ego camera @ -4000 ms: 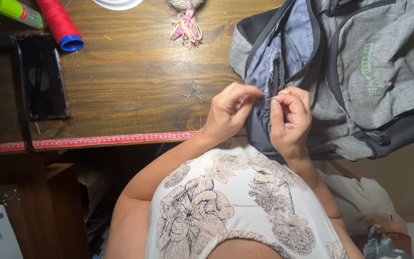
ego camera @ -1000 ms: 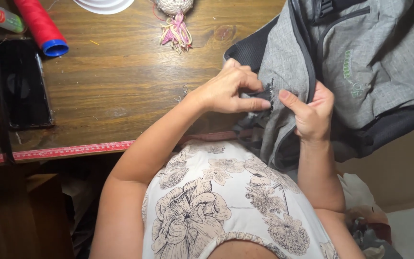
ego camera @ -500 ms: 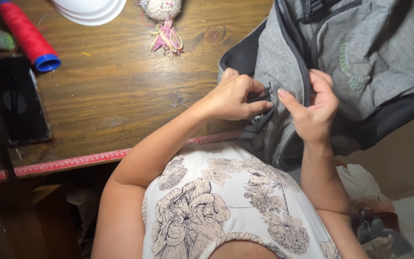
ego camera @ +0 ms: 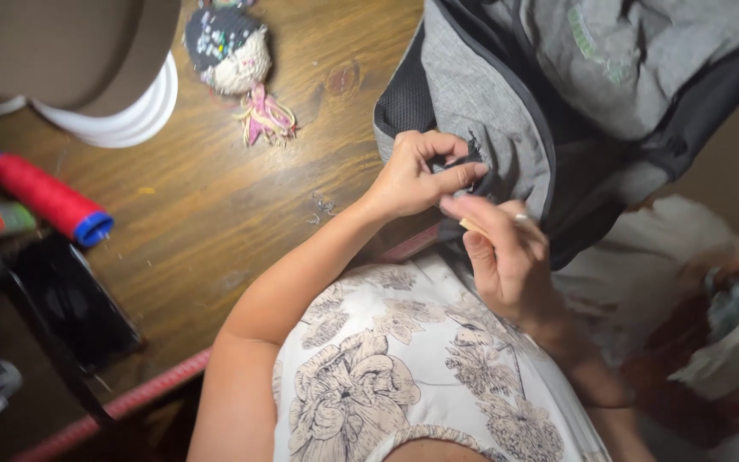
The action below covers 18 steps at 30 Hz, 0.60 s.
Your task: The person repairs a tear in the lining of a grey backpack using a needle and thread by hand. The person repeatedly pushes the needle through the fabric and pulls the thread tight to close the seam.
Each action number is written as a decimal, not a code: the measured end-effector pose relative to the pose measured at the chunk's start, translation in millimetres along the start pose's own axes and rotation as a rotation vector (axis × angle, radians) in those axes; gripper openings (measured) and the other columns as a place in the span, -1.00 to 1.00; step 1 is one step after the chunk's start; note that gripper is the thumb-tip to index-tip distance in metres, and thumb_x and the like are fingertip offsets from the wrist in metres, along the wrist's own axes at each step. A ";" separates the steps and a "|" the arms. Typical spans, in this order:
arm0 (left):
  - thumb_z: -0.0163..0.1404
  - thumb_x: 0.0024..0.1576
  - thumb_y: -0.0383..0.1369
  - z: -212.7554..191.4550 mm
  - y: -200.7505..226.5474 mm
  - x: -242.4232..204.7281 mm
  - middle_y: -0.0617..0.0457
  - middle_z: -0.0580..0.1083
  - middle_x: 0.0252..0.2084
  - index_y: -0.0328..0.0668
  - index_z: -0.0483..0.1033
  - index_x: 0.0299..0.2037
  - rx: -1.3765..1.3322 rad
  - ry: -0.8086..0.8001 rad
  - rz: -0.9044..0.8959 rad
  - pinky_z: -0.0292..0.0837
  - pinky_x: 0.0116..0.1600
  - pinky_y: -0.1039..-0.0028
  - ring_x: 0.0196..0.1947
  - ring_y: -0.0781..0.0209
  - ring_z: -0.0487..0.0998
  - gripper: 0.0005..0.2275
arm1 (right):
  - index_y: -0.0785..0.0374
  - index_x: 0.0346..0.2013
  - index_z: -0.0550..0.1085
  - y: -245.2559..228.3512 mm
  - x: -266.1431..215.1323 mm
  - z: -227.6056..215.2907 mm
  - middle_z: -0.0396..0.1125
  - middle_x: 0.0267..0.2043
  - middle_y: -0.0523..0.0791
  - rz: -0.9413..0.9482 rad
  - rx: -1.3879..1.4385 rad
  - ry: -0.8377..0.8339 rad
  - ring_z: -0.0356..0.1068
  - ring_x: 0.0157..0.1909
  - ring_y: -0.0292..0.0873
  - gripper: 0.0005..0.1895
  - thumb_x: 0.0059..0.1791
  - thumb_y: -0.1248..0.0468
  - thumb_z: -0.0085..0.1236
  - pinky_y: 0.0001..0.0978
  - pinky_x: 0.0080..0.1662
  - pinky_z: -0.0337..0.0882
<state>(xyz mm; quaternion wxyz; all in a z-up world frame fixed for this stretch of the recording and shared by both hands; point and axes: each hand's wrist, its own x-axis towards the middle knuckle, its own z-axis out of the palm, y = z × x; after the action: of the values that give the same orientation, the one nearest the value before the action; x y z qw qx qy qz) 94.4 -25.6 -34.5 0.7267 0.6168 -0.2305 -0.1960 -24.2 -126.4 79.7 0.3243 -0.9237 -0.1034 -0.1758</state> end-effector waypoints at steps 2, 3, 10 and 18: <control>0.25 0.04 -0.31 -1.6 -3.3 -0.5 0.26 0.38 -0.59 -0.06 0.60 -0.46 -0.077 -0.046 -0.025 0.31 -0.18 0.60 -0.44 0.41 0.41 -0.88 | 0.35 -0.03 0.56 22.2 -19.4 6.3 0.53 -0.23 -0.11 0.005 -0.151 0.036 0.47 -0.26 -0.07 -0.75 0.17 0.26 -0.02 -0.25 -0.14 0.52; 0.25 0.04 -0.33 -0.5 -4.7 0.7 0.29 0.36 -0.57 -0.09 0.58 -0.46 -0.155 -0.046 -0.041 0.32 -0.20 0.61 -0.43 0.45 0.39 -0.88 | 0.30 -0.09 0.59 34.3 -28.9 6.9 0.50 -0.37 -0.16 -0.023 -0.292 0.041 0.45 -0.32 -0.11 -0.81 0.17 0.28 0.07 -0.26 -0.16 0.52; 0.22 0.12 -0.23 -16.7 19.3 -5.2 0.24 0.40 -0.58 -0.08 0.59 -0.47 -0.222 -0.164 -0.133 0.34 -0.27 0.65 -0.44 0.49 0.39 -0.81 | 0.23 -0.18 0.58 42.9 -32.5 -13.4 0.47 -0.42 -0.24 0.251 -0.322 0.318 0.49 -0.33 -0.11 -0.77 0.27 0.38 -0.01 -0.31 -0.05 0.53; 0.24 0.09 -0.33 -7.3 1.8 -3.2 0.13 0.45 -0.52 -0.10 0.66 -0.36 -0.197 -0.171 0.020 0.39 -0.22 0.55 -0.38 0.43 0.45 -0.92 | 0.44 -0.09 0.59 34.5 -17.0 9.5 0.43 -0.23 0.00 -0.045 -0.551 0.511 0.35 -0.17 0.08 -0.77 0.24 0.35 -0.01 -0.14 0.04 0.39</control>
<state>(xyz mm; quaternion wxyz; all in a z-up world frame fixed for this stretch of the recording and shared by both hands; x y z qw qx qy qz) 96.0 -17.6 -33.9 0.7634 0.5212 -0.2773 -0.2623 -26.8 -148.2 46.6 0.0748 -0.9002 0.0117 -0.4289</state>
